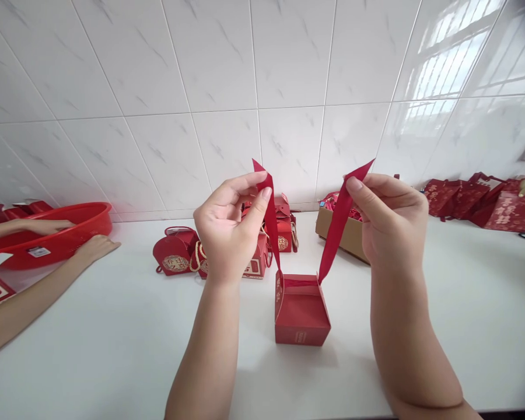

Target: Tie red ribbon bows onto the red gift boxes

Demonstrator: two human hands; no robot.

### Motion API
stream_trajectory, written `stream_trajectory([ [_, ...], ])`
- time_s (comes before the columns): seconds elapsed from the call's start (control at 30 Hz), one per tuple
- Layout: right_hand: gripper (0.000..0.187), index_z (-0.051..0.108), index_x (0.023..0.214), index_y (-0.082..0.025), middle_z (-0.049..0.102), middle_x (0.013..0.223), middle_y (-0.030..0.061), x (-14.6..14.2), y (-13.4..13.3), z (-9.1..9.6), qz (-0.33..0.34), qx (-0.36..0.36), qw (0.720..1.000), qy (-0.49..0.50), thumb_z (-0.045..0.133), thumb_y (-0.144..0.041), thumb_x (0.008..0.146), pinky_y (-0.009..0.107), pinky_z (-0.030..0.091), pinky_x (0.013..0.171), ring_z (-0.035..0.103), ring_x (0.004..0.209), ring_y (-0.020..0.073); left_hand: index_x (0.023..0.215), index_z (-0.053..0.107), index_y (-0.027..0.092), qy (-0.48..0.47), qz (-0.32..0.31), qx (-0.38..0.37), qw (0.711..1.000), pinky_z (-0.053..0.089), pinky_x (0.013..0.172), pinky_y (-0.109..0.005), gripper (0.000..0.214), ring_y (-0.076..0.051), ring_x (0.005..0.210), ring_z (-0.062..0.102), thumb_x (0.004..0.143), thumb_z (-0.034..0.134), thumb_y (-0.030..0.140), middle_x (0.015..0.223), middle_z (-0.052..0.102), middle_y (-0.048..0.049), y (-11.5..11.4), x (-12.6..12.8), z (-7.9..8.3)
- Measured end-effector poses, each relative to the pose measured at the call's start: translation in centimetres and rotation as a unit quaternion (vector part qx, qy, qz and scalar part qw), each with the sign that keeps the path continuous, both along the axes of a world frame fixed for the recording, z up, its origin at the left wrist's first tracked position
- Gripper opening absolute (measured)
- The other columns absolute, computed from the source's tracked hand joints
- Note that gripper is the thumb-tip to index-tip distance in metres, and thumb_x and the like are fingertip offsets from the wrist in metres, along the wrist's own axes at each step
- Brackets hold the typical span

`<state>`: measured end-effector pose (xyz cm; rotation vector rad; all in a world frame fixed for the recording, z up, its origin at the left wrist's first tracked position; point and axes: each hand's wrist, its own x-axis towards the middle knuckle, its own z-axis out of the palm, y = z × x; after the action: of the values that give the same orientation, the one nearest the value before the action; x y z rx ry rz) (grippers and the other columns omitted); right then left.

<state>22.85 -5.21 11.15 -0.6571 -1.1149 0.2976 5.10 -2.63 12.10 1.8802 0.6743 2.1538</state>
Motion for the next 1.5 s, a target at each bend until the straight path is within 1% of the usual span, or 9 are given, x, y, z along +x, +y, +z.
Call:
stream_trajectory([
  [0.3,0.010,0.070,0.079,-0.024,0.070,0.077,-0.0002,-0.1,-0.1,0.1,0.005,-0.008,1.000,0.000,0.072,-0.032,0.075,0.033,0.058,0.068,0.067,0.071,0.0160,0.093,0.071,0.022,0.002,-0.001,-0.007,1.000,0.059,0.072,-0.024,0.017,-0.014,0.081,0.069,0.076,0.070,0.020,0.092,0.073,-0.0020,-0.2,0.2,0.1],
  [0.43,0.014,0.066,0.082,-0.021,0.069,0.077,0.0009,-0.2,-0.3,0.1,0.050,-0.029,0.998,-0.016,0.067,-0.035,0.079,0.033,0.059,0.069,0.068,0.073,0.0166,0.091,0.069,0.021,0.007,-0.015,-0.012,1.000,0.058,0.072,-0.025,0.015,-0.014,0.080,0.069,0.076,0.071,0.020,0.089,0.072,-0.0021,-0.2,0.4,0.0],
  [0.6,0.020,0.060,0.088,-0.020,0.067,0.066,-0.0008,-0.4,-0.3,0.1,0.115,-0.092,0.988,-0.035,0.067,-0.037,0.080,0.029,0.058,0.061,0.066,0.060,0.0147,0.086,0.059,0.021,0.011,-0.090,-0.037,0.995,0.058,0.071,-0.024,0.022,-0.012,0.076,0.067,0.071,0.075,0.019,0.083,0.067,0.0008,-0.1,0.7,0.0],
  [0.77,0.023,0.064,0.085,-0.016,0.067,0.063,0.0015,-0.5,-0.2,0.1,0.169,-0.169,0.966,-0.099,0.070,-0.036,0.076,0.023,0.053,0.050,0.063,0.054,0.0129,0.074,0.060,0.019,0.075,-0.164,-0.100,0.978,0.058,0.065,-0.024,0.018,-0.012,0.069,0.066,0.069,0.076,0.022,0.073,0.065,0.0004,-0.3,0.7,0.1],
  [0.97,0.019,0.072,0.086,-0.017,0.067,0.068,0.0012,-0.5,0.4,-0.1,0.261,-0.154,0.947,-0.112,0.070,-0.034,0.077,0.020,0.052,0.055,0.064,0.061,0.0110,0.076,0.061,0.018,0.107,-0.214,-0.154,0.959,0.060,0.069,-0.028,0.017,-0.015,0.074,0.068,0.069,0.076,0.023,0.079,0.067,-0.0034,-0.3,1.0,-0.1],
  [1.17,0.034,0.073,0.077,-0.016,0.064,0.063,0.0025,-0.4,0.5,-0.1,0.261,-0.165,0.941,-0.137,0.060,-0.047,0.083,0.021,0.048,0.053,0.058,0.058,0.0105,0.086,0.054,0.020,0.110,-0.189,-0.182,0.959,0.058,0.065,-0.027,0.027,-0.012,0.068,0.064,0.069,0.075,0.024,0.083,0.061,-0.0006,-0.1,0.8,-0.1],
  [1.3,0.018,0.074,0.082,-0.019,0.064,0.065,0.0005,-0.5,0.5,0.0,0.272,-0.163,0.939,-0.134,0.069,-0.036,0.079,0.018,0.046,0.055,0.057,0.061,0.0085,0.094,0.053,0.020,0.134,-0.180,-0.205,0.953,0.057,0.070,-0.028,0.030,-0.012,0.074,0.064,0.073,0.072,0.029,0.100,0.062,-0.0047,0.0,0.7,-0.1],
  [1.4,0.015,0.073,0.077,-0.020,0.061,0.060,-0.0009,-0.6,0.6,0.0,0.302,-0.159,0.934,-0.105,0.067,-0.033,0.081,0.018,0.045,0.054,0.055,0.058,0.0070,0.097,0.056,0.019,0.153,-0.172,-0.211,0.950,0.055,0.075,-0.029,0.030,-0.015,0.084,0.064,0.075,0.070,0.033,0.103,0.062,-0.0061,0.1,0.6,-0.1],
  [1.5,0.016,0.072,0.076,-0.019,0.060,0.059,-0.0013,-0.6,0.8,0.0,0.318,-0.158,0.931,-0.088,0.066,-0.033,0.082,0.018,0.045,0.055,0.054,0.057,0.0066,0.096,0.060,0.018,0.202,-0.229,-0.239,0.922,0.053,0.077,-0.030,0.024,-0.017,0.089,0.063,0.080,0.064,0.036,0.099,0.065,-0.0058,0.1,0.4,0.1],
])
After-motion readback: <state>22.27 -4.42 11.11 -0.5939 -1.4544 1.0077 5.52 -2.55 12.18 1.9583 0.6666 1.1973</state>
